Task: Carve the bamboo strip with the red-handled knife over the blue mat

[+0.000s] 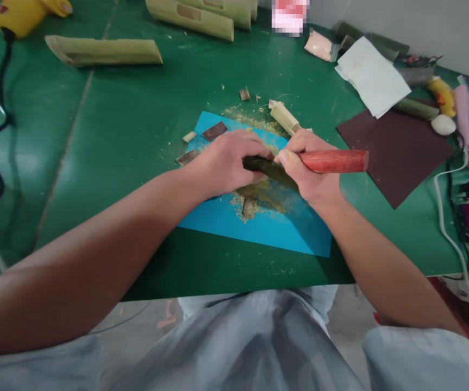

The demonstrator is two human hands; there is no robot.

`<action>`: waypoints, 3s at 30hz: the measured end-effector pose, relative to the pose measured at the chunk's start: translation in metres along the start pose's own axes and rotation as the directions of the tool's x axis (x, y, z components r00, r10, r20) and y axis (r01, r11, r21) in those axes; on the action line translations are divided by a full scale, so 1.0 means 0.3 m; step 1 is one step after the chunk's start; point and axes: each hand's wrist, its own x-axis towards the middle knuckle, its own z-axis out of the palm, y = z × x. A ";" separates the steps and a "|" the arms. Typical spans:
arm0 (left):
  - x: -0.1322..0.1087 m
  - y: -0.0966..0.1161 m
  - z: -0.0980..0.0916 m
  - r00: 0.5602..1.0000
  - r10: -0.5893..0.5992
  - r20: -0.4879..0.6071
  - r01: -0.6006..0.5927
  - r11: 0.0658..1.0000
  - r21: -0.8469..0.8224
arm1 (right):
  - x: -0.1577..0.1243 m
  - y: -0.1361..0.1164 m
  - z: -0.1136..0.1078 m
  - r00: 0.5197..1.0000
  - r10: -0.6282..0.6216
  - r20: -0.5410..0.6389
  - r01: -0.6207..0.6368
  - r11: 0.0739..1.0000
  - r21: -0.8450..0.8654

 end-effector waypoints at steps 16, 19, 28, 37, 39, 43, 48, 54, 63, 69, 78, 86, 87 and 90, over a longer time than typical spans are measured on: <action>-0.001 -0.003 0.003 1.000 0.002 -0.014 -0.002 1.000 0.019 | -0.006 0.012 -0.003 0.999 -0.035 -0.009 0.035 0.999 -0.025; -0.001 -0.011 0.006 1.000 0.015 -0.022 -0.014 1.000 0.016 | -0.008 0.015 -0.003 1.000 -0.015 0.013 0.016 0.999 -0.045; -0.002 -0.017 0.009 0.998 0.050 -0.046 -0.050 0.999 0.006 | -0.006 -0.032 -0.020 1.000 0.006 0.000 -0.006 0.998 -0.064; -0.005 -0.023 0.015 0.996 0.054 -0.072 -0.053 0.998 0.013 | -0.020 -0.021 -0.019 0.995 0.103 0.014 -0.102 0.991 -0.083; -0.003 -0.021 0.013 0.997 0.047 -0.060 -0.046 0.999 0.013 | -0.019 -0.025 -0.021 0.995 0.101 0.001 -0.100 0.992 -0.073; -0.002 -0.020 0.011 0.998 0.042 -0.050 -0.042 0.999 0.005 | -0.018 -0.034 -0.024 0.997 0.077 -0.007 -0.077 0.992 -0.102; -0.003 -0.016 0.009 0.999 -0.010 -0.044 0.010 1.000 0.004 | -0.020 -0.036 -0.022 0.998 0.064 -0.011 -0.064 0.991 -0.115; -0.005 -0.015 0.012 0.998 -0.010 -0.059 0.010 1.000 -0.002 | -0.019 -0.028 -0.014 0.998 0.022 -0.060 -0.026 0.997 -0.077; -0.006 -0.024 0.013 0.998 -0.021 -0.052 0.021 1.000 -0.002 | -0.022 -0.041 -0.018 0.994 0.041 -0.104 -0.047 0.998 -0.049; -0.005 -0.024 0.015 0.998 -0.004 -0.057 0.003 1.000 -0.025 | -0.028 -0.017 -0.006 0.985 -0.045 -0.168 0.032 0.996 -0.078; -0.009 -0.022 0.010 0.998 0.005 -0.059 -0.006 1.000 -0.027 | -0.050 0.012 0.003 0.972 -0.038 -0.232 0.026 0.998 -0.053; -0.011 -0.023 0.013 0.998 -0.025 -0.054 0.023 0.999 -0.043 | -0.074 0.047 0.002 0.975 0.061 -0.213 -0.073 0.996 -0.049; -0.011 -0.023 0.014 0.998 -0.026 -0.055 0.024 0.999 -0.043 | -0.069 0.038 0.003 0.970 0.059 -0.237 -0.074 0.996 -0.055; -0.010 -0.023 0.013 0.998 -0.026 -0.055 0.024 0.999 -0.040 | -0.050 0.004 0.006 0.960 0.030 -0.278 -0.050 0.997 -0.063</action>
